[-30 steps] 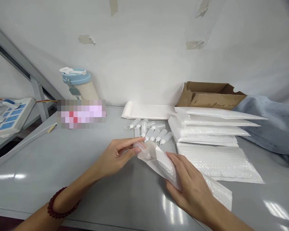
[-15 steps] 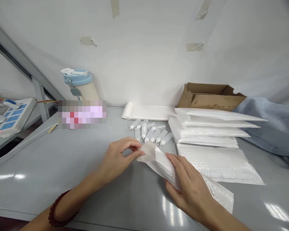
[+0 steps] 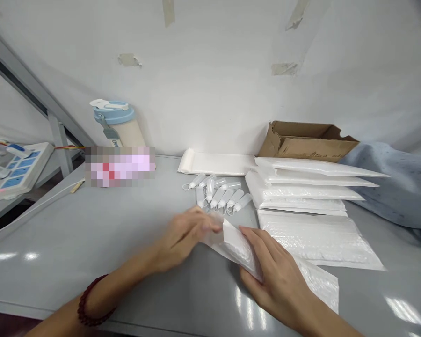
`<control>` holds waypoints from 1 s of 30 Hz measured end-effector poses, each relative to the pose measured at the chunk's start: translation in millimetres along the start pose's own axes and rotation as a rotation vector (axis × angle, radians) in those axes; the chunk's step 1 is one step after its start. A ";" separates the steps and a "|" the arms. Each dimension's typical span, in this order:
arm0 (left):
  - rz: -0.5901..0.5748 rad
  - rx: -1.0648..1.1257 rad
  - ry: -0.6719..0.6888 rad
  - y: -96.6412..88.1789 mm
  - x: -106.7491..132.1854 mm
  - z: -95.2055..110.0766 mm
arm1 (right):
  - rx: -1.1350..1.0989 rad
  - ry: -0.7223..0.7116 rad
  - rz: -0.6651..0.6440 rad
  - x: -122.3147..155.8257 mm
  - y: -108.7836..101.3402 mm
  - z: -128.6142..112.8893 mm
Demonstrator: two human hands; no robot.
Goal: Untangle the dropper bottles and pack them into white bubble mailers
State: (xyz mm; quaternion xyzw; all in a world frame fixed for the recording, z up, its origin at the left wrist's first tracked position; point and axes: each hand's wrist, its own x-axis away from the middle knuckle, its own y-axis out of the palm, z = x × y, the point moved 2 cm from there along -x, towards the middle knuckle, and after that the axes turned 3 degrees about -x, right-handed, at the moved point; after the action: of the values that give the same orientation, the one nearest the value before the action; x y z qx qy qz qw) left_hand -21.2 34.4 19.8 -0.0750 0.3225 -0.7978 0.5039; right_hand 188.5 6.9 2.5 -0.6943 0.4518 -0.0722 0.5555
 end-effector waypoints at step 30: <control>0.254 -0.497 -0.503 -27.3 -5.5 -46.0 | -0.023 0.086 -0.075 0.0 0.1 0.6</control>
State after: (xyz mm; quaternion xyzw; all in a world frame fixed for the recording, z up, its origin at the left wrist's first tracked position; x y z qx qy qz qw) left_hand -59.6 67.1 1.1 -0.3482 0.3790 -0.5829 0.6288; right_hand 188.8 7.3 2.2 -0.7133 0.4497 -0.1178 0.5245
